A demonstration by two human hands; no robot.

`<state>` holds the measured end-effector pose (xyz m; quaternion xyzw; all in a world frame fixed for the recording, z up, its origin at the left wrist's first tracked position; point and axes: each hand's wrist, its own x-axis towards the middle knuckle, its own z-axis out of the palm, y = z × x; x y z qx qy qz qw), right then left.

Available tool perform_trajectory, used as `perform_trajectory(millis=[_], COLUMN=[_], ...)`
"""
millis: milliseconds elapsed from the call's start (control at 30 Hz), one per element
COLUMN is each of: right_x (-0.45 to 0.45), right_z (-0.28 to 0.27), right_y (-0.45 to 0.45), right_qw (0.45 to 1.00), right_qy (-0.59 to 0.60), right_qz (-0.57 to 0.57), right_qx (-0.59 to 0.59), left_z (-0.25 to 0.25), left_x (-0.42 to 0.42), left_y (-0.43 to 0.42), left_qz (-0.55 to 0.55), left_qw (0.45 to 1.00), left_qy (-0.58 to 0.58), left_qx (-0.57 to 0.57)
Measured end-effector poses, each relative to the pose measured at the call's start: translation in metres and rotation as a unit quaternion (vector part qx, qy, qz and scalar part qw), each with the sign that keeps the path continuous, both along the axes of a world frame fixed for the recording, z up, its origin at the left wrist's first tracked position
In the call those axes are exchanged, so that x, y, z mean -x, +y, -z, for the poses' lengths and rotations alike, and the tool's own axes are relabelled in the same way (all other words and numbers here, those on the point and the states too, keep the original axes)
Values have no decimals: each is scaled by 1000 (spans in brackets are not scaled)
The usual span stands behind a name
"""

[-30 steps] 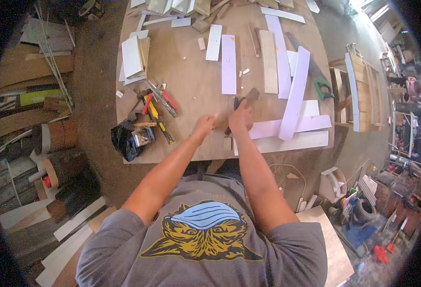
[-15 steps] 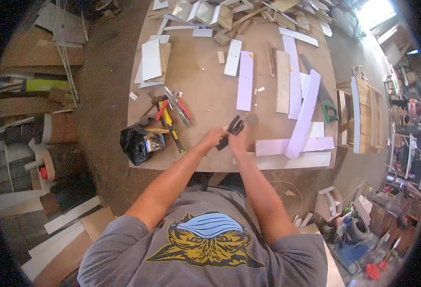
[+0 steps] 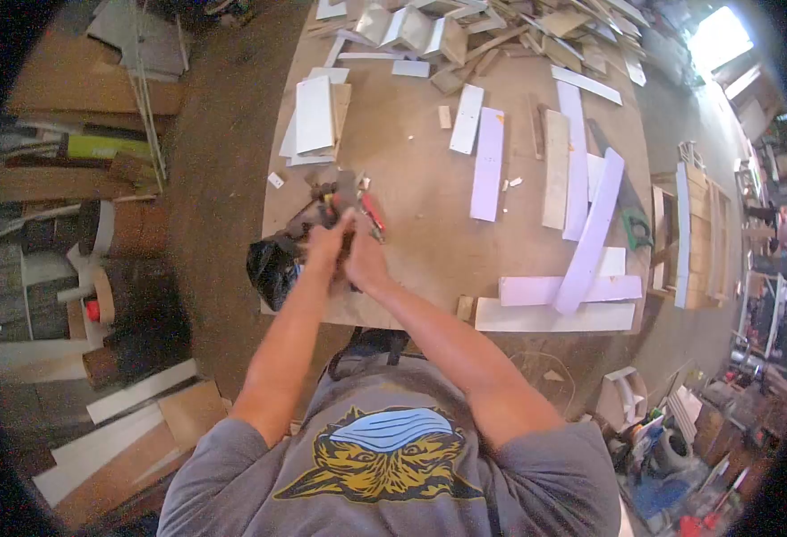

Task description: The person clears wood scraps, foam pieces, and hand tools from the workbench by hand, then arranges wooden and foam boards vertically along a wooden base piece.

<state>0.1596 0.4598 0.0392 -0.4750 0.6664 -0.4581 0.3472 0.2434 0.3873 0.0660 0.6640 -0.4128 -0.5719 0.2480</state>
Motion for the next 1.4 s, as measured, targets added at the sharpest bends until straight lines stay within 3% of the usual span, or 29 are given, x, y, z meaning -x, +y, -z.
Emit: perform_trajectory(millis=[33, 67, 100, 133, 200, 233, 267, 367, 467, 567, 600, 667, 767, 833, 867, 933, 1000, 1067, 1233, 1333, 1400], right_x=[-5, -8, -7, -1, 6, 14, 25, 76, 135, 198, 216, 250, 285, 299, 307, 324, 342, 363, 420, 438, 444], right_z=[1, -4, -14, -31, -41, -35, -28, -16, 34, 39, 55, 37, 25, 20, 19, 20, 20, 19, 21, 24, 27], right_y=[-11, -19, -24, -24, -17, -9, 0, 33, 85, 131, 147, 167, 187, 183, 178, 160, 141, 121, 78, 65, 58], right_qw=[999, 997, 994, 993, 993, 995, 996, 985, 975, 951, 935, 934, 925, 919, 915, 894, 877, 869, 853, 853, 852], right_qy=[-13, 12, 37, 54, 83, 82, 81, 103, 168, 218, 253, 164, 164, 202, 221, 291, 342, 374, 353, 328, 305], right_qz=[-32, -58, -84, -96, -79, -59, -40, -35, 55, 101, 136, 214, 224, 215, 210, 188, 174, 171, 218, 199, 202], right_qx=[-26, -39, -53, -27, 38, 17, -4, -136, -137, -192, -207, -234, -258, -263, -264, -285, -290, -276, -315, -355, -375], left_z=[-2, 19, 41, 40, 1, 0, 31, 47, 63, 51, 62, 67, 70, 40, 33, 28, 75, 74, 62, 76, 80], left_x=[-9, -25, -39, -49, -47, -57, -73, -84, -84, -68, -74, -72, -52, -16, 8, 63, 112, 181, 296, 320, 328], left_y=[-18, -32, -51, -60, -68, -78, -95, -117, -122, -107, -112, -105, -95, -72, -58, -25, -2, 32, 63, 60, 56], left_qz=[4, -12, -18, -16, -38, -18, 7, 61, 93, 98, 137, 131, 92, 94, 124, 225, 299, 327, 352, 320, 285], left_qw=[998, 998, 998, 986, 994, 997, 998, 980, 967, 937, 914, 894, 847, 800, 804, 815, 816, 838, 845, 839, 863], left_qy=[-56, 56, 68, 164, 96, 65, 4, -157, -202, -255, -325, -358, -433, -461, -415, -402, -315, -309, -355, -394, -389], left_qx=[-14, -3, -4, -26, 48, 27, 60, 110, 122, 220, 199, 236, 295, 373, 408, 352, 382, 307, 192, 196, 149])
